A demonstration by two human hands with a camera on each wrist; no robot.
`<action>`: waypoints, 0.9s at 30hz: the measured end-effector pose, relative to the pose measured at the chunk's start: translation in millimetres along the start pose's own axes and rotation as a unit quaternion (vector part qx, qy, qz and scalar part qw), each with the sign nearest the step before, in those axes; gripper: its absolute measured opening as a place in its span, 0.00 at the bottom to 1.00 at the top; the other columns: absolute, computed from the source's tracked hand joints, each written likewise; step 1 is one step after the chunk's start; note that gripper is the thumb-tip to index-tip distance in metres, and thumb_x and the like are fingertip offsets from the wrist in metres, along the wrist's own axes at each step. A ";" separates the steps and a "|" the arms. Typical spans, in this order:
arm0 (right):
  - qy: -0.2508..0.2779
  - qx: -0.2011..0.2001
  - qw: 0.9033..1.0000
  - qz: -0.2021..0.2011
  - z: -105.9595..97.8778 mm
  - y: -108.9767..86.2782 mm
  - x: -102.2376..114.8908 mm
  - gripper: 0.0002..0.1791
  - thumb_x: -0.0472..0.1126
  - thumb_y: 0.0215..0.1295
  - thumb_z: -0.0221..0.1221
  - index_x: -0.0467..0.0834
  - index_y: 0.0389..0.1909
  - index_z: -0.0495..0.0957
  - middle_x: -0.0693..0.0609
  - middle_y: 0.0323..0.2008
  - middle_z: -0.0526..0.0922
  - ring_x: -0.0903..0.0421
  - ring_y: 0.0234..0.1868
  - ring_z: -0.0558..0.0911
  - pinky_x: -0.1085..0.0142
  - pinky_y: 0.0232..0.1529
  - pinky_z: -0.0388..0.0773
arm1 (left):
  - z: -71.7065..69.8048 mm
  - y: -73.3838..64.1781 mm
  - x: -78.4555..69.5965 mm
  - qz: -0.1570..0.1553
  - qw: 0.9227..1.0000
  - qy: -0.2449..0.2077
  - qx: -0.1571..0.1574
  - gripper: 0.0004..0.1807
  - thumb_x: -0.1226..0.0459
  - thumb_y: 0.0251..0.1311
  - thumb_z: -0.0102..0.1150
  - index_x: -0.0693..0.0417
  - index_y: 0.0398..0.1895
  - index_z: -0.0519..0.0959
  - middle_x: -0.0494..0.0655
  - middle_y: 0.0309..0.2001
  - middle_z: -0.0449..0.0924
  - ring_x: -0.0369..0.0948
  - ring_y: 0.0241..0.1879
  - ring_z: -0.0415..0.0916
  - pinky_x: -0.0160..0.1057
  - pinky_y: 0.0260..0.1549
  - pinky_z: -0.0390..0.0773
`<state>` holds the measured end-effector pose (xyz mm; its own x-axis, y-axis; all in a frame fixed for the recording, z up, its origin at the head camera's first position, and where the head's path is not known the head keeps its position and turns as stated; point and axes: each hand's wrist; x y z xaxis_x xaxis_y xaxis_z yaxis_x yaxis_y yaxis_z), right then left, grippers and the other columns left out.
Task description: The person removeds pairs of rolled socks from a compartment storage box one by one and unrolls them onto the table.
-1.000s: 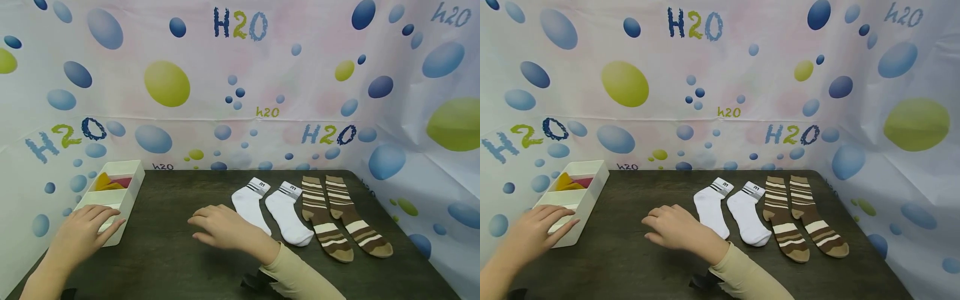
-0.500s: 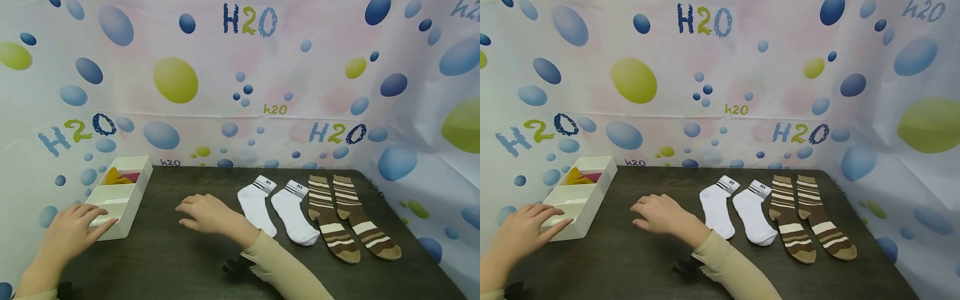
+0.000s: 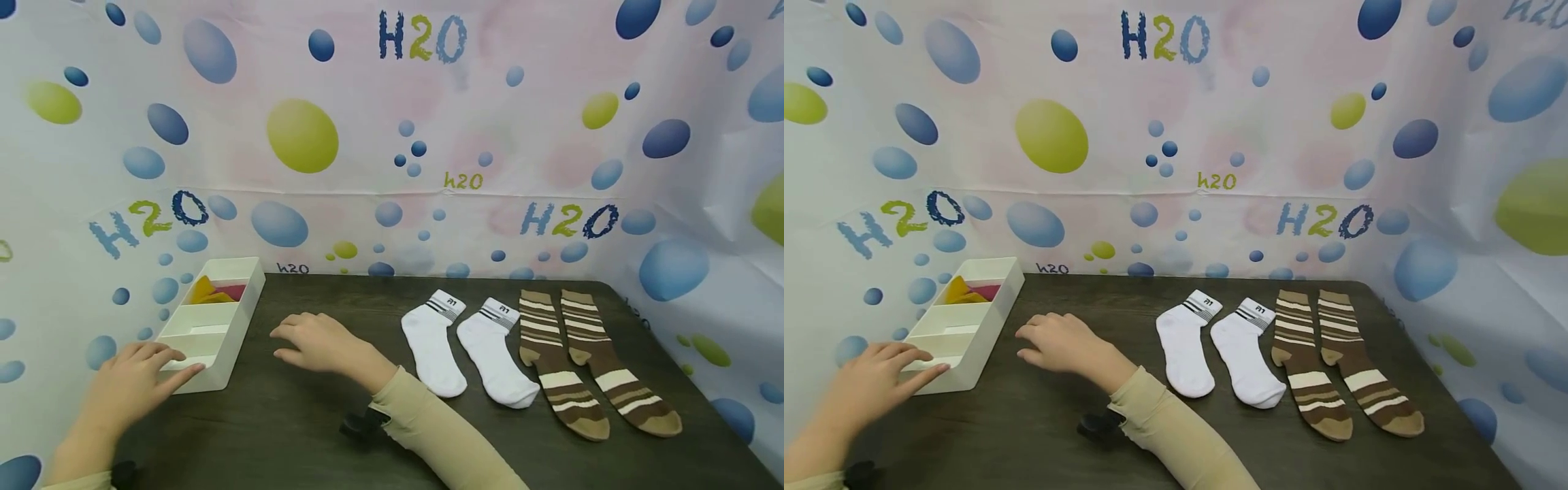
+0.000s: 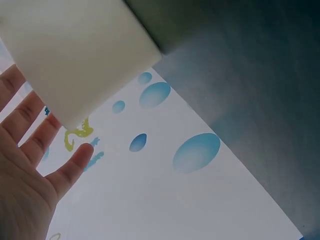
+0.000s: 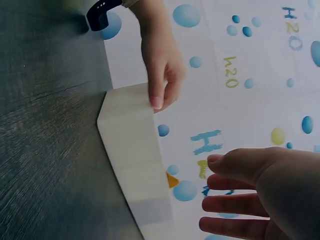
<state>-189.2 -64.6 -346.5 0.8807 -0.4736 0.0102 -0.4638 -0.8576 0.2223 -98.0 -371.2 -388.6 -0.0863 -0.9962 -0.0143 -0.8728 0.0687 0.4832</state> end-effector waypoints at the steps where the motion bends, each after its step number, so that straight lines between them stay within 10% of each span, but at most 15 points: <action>1: 0.003 0.002 1.000 0.004 1.9 3.9 0.2 0.20 0.54 0.73 0.51 0.54 0.61 0.76 0.58 0.60 0.79 0.60 0.59 0.79 0.68 0.54 0.78 | 0.3 0.1 0.0 0.000 1.000 -0.002 -0.001 0.23 0.40 0.44 0.70 0.48 0.30 0.85 0.57 0.40 0.84 0.60 0.44 0.74 0.67 0.38 0.72; 27: -0.005 -0.080 0.993 0.084 42.3 107.6 -14.3 0.23 0.60 0.71 0.51 0.53 0.59 0.77 0.57 0.56 0.82 0.58 0.54 0.81 0.66 0.49 0.81 | -1.8 -3.2 0.3 -0.024 1.000 0.008 0.006 0.27 0.38 0.48 0.66 0.52 0.35 0.85 0.59 0.41 0.85 0.60 0.46 0.73 0.69 0.41 0.71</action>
<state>-255.8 -158.6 -364.0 0.7903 -0.6106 0.0514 -0.5829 -0.7233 0.3702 -94.3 -371.7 -388.6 -0.0358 -0.9991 -0.0231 -0.8819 0.0207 0.4711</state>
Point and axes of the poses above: each hand's wrist, its own y-axis towards the middle knuckle, its own z-axis out of the palm, x = y × z
